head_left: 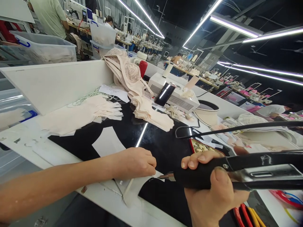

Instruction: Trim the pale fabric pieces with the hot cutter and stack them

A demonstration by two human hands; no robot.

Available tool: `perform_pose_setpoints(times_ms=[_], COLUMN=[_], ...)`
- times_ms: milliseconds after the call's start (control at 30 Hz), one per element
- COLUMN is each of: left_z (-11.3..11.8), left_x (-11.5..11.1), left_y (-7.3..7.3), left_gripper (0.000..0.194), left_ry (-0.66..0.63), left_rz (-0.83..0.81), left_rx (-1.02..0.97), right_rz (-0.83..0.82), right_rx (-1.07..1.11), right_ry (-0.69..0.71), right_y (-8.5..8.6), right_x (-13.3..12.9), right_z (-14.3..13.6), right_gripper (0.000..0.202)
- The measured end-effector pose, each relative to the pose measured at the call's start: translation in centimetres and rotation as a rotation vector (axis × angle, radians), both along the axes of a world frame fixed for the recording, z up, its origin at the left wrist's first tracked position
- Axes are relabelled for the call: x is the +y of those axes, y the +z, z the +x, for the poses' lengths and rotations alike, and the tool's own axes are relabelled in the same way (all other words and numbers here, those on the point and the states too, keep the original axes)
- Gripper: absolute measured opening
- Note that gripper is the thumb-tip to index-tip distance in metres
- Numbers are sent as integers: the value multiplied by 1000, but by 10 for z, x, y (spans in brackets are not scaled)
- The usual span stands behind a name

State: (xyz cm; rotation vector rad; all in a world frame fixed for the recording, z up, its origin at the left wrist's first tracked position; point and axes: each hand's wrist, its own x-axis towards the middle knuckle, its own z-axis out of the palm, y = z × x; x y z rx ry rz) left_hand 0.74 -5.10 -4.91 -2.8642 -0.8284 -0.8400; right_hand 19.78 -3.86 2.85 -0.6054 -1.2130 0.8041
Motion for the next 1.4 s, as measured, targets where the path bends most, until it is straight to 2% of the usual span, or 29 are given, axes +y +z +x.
perform_pose_setpoints(times_ms=[333,500,733,900,1000,1100,1233,1400], left_z=[0,0,0,-1,-1,-1,1,3], left_x=[0,1,1,1,2,2,-7,-39], left_y=[2,2,0,-1,-2,-1,4,5], left_gripper=[20,21,23,23,25,20,8,11], left_ry=[-4,-5,0,8,10,18,102,300], left_rz=[-13,-5,-44,-60,-56,-56,-77,-189], left_rx=[56,51,44,65,69,32,-30,-21], right_rz=[-3,16,-17,20,22,18,33,34], right_rx=[16,31,55,50,30,14,16,37], right_ry=[-14,-9,-44,-37,-48,-62,-53,-62], right_y=[-3,1,-1,-2,-2,-2,-4,-5], right_x=[-2,-2,2,1,1,1,-1,-5], right_z=[-6,-7,7,6,3,3,6,7], right_gripper=[31,46,55,53,44,42,51,49])
